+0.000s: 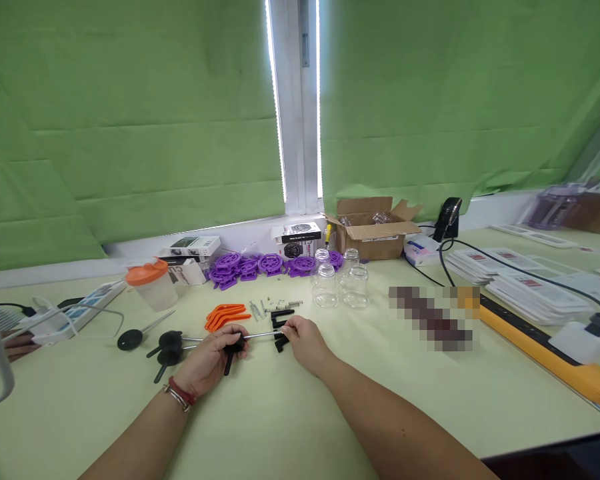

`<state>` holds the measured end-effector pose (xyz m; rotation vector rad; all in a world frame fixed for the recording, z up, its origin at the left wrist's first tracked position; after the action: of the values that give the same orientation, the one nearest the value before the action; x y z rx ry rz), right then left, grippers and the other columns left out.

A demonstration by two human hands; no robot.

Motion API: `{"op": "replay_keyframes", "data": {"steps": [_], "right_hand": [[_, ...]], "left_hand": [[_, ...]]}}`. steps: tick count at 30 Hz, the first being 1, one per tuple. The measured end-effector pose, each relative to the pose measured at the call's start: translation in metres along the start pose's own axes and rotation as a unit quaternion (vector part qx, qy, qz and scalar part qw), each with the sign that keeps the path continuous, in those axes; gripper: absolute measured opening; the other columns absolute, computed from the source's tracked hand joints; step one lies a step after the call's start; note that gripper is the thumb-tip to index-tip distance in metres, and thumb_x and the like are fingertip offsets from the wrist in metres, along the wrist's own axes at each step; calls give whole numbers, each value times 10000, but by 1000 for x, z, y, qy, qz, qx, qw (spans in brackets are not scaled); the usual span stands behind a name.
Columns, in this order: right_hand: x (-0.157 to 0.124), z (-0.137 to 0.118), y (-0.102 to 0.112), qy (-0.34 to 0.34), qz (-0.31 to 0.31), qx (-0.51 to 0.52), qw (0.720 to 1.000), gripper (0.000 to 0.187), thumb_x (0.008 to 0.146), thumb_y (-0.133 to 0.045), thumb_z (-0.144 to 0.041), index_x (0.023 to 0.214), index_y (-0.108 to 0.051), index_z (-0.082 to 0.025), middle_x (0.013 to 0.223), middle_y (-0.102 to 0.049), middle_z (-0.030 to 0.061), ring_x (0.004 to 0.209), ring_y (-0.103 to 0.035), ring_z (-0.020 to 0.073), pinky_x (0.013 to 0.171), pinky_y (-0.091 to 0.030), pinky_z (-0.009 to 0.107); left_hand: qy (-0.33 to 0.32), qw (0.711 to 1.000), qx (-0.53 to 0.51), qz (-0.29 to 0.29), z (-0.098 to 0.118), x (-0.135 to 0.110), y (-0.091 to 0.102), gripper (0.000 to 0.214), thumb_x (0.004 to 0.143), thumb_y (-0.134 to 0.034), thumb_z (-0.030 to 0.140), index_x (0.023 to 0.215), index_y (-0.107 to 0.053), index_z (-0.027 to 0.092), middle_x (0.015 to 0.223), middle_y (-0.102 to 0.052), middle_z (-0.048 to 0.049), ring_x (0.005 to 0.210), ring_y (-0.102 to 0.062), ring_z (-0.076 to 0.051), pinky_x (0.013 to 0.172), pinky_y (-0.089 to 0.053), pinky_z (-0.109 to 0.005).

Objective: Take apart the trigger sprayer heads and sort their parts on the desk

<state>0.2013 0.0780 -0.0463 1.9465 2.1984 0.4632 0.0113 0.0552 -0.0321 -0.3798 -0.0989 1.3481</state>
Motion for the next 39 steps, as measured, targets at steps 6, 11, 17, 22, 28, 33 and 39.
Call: {"op": "replay_keyframes", "data": {"steps": [6, 11, 17, 22, 28, 33, 39], "right_hand": [[2, 2, -2, 17, -7, 44, 999, 158, 781, -513, -349, 793, -559, -199, 675, -472, -26, 614, -396, 119, 573, -333, 243], [5, 6, -5, 32, -24, 83, 996, 118, 756, -539, -298, 797, -558, -189, 717, -491, -19, 643, -423, 116, 621, -361, 248], [4, 4, -3, 22, -18, 55, 998, 137, 757, -535, -317, 739, -562, -183, 650, -453, -28, 599, -371, 109, 586, -323, 243], [2, 2, -3, 18, -19, 22, 999, 195, 774, -512, -361, 697, -551, -186, 602, -388, -41, 563, -320, 104, 552, -290, 237], [2, 2, -4, 6, -23, -7, 1000, 288, 811, -449, -435, 676, -521, -191, 581, -365, -44, 545, -315, 107, 525, -276, 233], [1, -3, -3, 15, -23, -30, 999, 352, 834, -410, -481, 655, -497, -191, 570, -371, -43, 539, -324, 109, 516, -274, 233], [0, -2, -3, 12, -18, -9, 1000, 316, 820, -456, -474, 700, -521, -189, 593, -390, -44, 552, -335, 106, 521, -293, 232]], "left_hand": [[-1, 1000, -6, -2, -3, 1, 3, 118, 715, -635, 201, 816, -637, 140, 721, -588, -35, 697, -562, -158, 636, -468, -285], [-1, 1000, -8, -2, -1, 2, 1, 118, 706, -640, 199, 809, -638, 140, 726, -592, -35, 702, -563, -160, 634, -469, -287], [1, 1000, -1, -1, -1, 1, 1, 123, 702, -640, 195, 809, -636, 135, 705, -587, -35, 690, -557, -158, 631, -465, -285], [-2, 1000, 0, -8, -2, 2, 1, 120, 711, -633, 196, 815, -634, 136, 732, -588, -37, 707, -560, -162, 637, -464, -289], [1, 1000, 0, -4, -1, 1, -1, 125, 699, -640, 196, 808, -635, 135, 715, -590, -39, 701, -558, -164, 632, -462, -287], [1, 1000, -1, -4, 1, 1, -2, 117, 696, -641, 197, 797, -637, 138, 709, -591, -38, 691, -555, -162, 630, -459, -288], [-1, 1000, 3, -5, 1, 0, -2, 120, 707, -633, 202, 807, -637, 137, 698, -586, -39, 691, -553, -161, 635, -457, -286]]}}
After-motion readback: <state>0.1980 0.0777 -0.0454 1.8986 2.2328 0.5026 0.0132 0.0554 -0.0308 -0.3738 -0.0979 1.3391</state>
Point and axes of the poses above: each hand's wrist, its own x-axis towards the middle knuckle, its own y-axis out of the back of the hand, z = x × y, the point moved 8 cm from there along x, towards the middle knuckle
